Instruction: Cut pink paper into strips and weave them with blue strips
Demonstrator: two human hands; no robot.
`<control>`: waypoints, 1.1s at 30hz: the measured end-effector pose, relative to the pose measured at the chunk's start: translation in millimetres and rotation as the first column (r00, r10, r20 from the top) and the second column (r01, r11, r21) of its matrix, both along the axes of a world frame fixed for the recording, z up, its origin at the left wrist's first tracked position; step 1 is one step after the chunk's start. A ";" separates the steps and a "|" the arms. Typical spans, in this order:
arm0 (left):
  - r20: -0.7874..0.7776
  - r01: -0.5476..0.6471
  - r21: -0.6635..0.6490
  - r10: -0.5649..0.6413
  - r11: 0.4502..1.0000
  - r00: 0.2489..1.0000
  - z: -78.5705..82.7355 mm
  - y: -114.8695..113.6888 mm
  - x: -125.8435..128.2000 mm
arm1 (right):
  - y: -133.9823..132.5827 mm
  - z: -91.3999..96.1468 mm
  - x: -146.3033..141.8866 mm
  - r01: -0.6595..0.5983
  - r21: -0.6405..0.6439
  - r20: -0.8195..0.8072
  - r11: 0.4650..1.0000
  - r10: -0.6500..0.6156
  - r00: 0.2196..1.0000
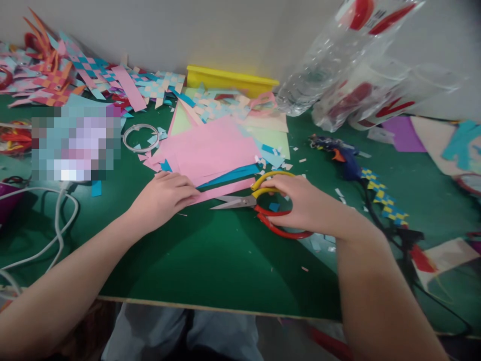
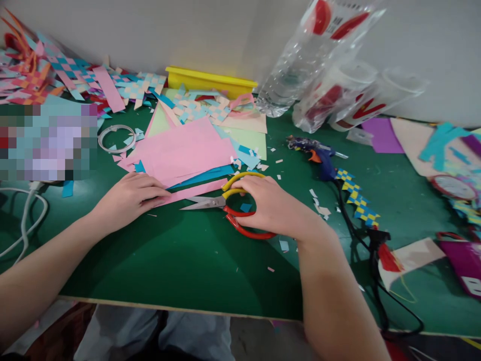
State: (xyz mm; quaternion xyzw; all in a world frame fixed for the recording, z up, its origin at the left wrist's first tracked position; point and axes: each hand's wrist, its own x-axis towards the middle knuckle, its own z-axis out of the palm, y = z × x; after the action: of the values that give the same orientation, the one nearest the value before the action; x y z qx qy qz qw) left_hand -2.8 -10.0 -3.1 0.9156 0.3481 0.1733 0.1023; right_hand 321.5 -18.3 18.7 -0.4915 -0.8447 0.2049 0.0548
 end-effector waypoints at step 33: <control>-0.067 0.207 -0.068 -0.212 0.976 0.975 -18.8 6.6 9.1 | 3.7 -9.4 -3.5 -0.075 -0.003 0.031 0.997 0.075 0.997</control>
State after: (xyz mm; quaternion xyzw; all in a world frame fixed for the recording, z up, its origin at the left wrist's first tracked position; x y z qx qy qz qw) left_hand 6.3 -3.4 -21.9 0.9495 0.2582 0.1170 0.1346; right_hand 318.0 -14.6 9.4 -0.4628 -0.8630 0.2000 0.0332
